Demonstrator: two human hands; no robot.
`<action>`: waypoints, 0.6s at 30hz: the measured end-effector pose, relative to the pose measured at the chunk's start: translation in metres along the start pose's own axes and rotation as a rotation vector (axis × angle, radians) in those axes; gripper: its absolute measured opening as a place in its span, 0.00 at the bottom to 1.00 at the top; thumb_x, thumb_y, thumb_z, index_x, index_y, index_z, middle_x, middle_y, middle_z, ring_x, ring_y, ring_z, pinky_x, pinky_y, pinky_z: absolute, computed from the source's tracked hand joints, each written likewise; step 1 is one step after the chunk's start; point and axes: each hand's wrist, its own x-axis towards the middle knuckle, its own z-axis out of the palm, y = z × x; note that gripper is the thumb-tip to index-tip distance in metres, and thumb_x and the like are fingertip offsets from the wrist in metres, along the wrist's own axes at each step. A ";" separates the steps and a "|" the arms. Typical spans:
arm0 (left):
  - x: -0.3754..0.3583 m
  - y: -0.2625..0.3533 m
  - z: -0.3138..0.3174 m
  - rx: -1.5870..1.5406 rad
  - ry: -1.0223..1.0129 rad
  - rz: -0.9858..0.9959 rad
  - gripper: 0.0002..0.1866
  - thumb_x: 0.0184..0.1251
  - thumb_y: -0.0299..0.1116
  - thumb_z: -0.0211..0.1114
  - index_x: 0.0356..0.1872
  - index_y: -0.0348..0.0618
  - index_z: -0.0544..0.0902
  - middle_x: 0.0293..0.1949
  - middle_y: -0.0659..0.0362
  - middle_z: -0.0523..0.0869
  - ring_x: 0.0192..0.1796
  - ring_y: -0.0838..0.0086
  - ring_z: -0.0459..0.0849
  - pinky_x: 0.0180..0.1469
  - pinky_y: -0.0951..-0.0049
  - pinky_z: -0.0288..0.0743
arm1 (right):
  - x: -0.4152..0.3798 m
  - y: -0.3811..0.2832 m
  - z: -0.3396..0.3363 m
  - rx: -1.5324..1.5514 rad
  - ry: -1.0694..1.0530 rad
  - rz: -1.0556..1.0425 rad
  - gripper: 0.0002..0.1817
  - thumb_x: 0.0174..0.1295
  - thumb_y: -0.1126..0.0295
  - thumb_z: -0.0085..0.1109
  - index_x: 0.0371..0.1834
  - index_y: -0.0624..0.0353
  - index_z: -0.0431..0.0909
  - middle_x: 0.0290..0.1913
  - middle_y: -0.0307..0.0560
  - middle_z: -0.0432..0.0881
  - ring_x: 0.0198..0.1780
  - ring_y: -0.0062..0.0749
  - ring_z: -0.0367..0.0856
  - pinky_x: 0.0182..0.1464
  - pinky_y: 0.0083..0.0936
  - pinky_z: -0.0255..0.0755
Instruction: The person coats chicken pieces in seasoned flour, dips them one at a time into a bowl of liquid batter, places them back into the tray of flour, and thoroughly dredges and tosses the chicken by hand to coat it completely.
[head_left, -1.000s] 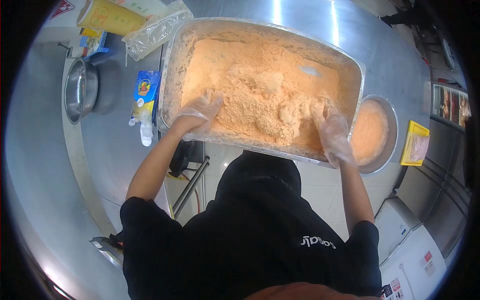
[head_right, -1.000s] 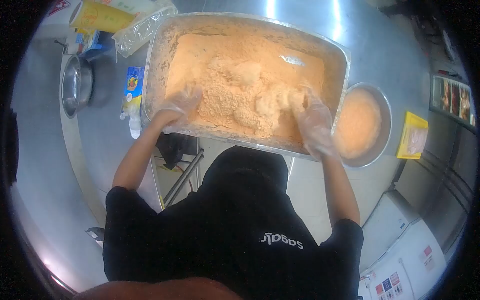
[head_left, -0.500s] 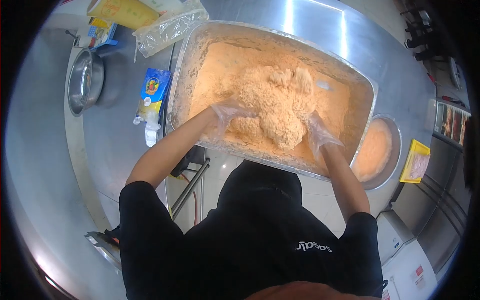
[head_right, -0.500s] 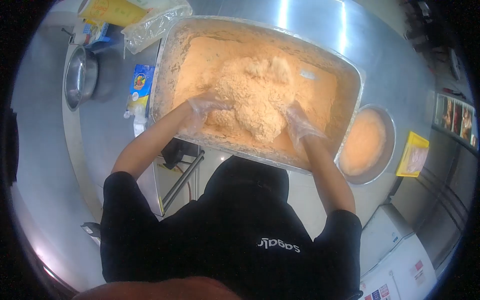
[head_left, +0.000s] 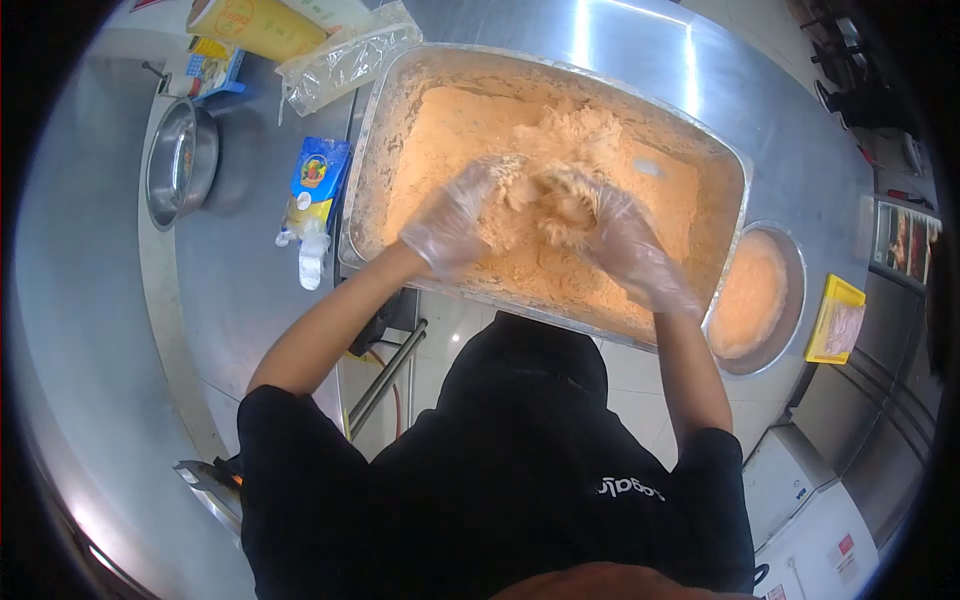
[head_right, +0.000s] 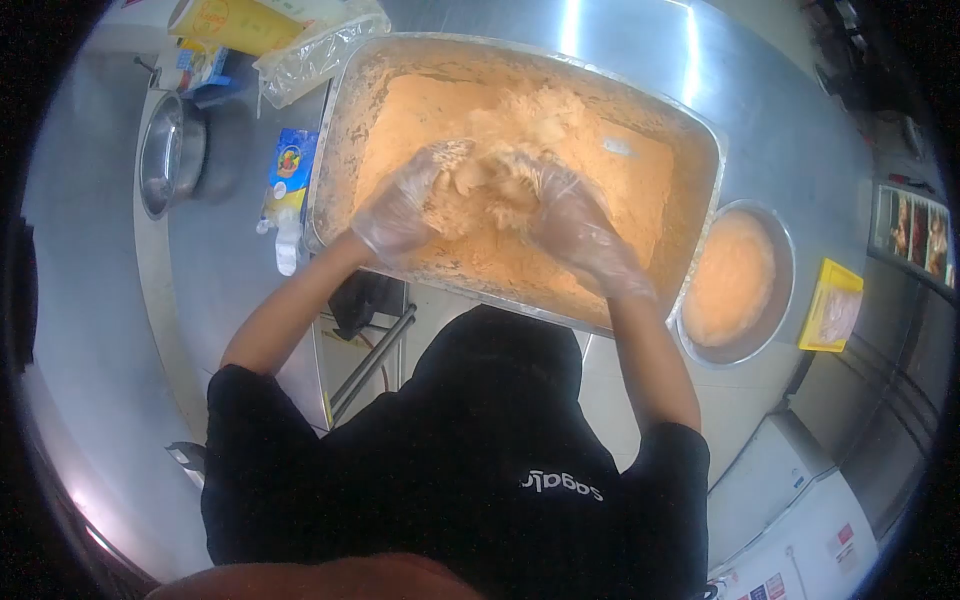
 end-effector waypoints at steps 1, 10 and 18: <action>0.001 -0.002 -0.007 -0.134 -0.009 -0.125 0.33 0.56 0.33 0.73 0.65 0.39 0.74 0.65 0.50 0.78 0.68 0.63 0.75 0.72 0.64 0.66 | -0.001 -0.003 -0.010 0.067 -0.048 -0.033 0.30 0.60 0.69 0.71 0.67 0.57 0.74 0.66 0.55 0.77 0.65 0.41 0.76 0.68 0.39 0.71; 0.078 -0.108 0.024 -1.024 -0.086 -0.849 0.43 0.72 0.67 0.45 0.81 0.55 0.49 0.81 0.52 0.46 0.83 0.61 0.41 0.81 0.50 0.37 | 0.079 0.069 -0.015 0.899 0.459 0.722 0.36 0.67 0.46 0.58 0.73 0.55 0.68 0.76 0.49 0.65 0.77 0.41 0.60 0.78 0.43 0.51; 0.122 -0.049 0.038 -0.879 -0.310 -0.593 0.49 0.69 0.71 0.47 0.80 0.47 0.49 0.81 0.47 0.41 0.83 0.55 0.37 0.80 0.43 0.37 | 0.113 0.093 0.023 0.814 0.310 0.602 0.33 0.70 0.46 0.52 0.71 0.57 0.70 0.73 0.53 0.68 0.74 0.44 0.64 0.75 0.44 0.56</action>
